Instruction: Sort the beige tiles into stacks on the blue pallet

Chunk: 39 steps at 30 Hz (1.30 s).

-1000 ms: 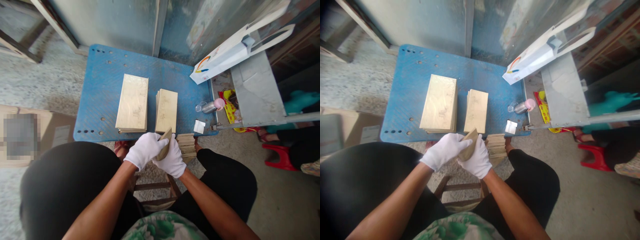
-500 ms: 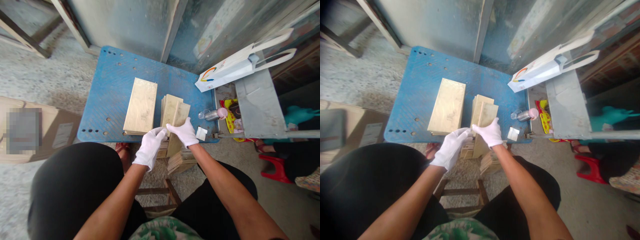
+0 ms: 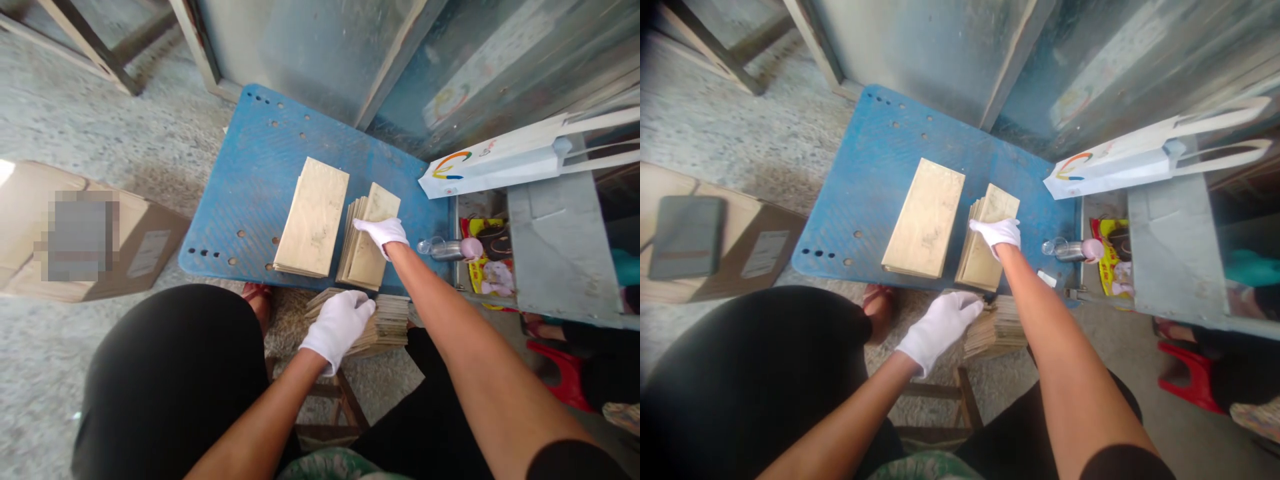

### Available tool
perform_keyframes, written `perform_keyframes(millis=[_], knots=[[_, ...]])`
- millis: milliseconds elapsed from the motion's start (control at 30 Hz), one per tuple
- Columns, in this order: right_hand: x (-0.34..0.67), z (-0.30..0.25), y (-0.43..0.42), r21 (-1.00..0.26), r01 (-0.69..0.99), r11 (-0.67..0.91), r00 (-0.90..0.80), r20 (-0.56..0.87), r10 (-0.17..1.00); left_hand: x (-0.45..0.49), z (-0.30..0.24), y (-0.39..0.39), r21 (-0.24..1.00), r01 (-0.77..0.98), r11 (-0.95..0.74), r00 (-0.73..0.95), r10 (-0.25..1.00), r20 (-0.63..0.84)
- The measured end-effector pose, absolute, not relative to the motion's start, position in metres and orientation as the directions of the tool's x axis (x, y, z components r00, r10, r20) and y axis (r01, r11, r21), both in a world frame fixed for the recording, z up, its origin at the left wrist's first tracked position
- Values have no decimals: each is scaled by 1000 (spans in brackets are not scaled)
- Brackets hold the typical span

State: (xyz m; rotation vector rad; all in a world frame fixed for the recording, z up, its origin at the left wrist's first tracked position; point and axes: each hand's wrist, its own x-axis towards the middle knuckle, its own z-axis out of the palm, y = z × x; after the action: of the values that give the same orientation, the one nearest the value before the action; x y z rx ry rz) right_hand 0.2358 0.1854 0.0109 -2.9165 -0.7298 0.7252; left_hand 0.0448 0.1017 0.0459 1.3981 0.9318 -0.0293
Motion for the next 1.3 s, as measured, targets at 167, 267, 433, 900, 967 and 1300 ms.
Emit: perform_keyframes(millis=[167, 267, 433, 900, 967, 1300], knots=[[240, -1, 199, -38, 394, -919, 811, -456, 366, 46, 45, 96, 798, 562, 216, 641, 495, -586], [241, -10, 201, -2, 402, -916, 820, -444, 361, 47, 46, 96, 792, 573, 211, 639, 490, -593], [234, -14, 197, 58, 471, -880, 810, -425, 405, 46, 48, 96, 795, 572, 202, 648, 482, -590], [231, -12, 199, 161, 594, -788, 736, -503, 452, 48, 45, 94, 774, 614, 154, 643, 471, -604], [231, -12, 201, 163, 619, -768, 719, -510, 472, 49, 45, 94, 776, 613, 149, 646, 471, -601], [233, -1, 204, 272, 756, -596, 615, -606, 504, 51, 46, 93, 762, 635, 127, 642, 460, -613]])
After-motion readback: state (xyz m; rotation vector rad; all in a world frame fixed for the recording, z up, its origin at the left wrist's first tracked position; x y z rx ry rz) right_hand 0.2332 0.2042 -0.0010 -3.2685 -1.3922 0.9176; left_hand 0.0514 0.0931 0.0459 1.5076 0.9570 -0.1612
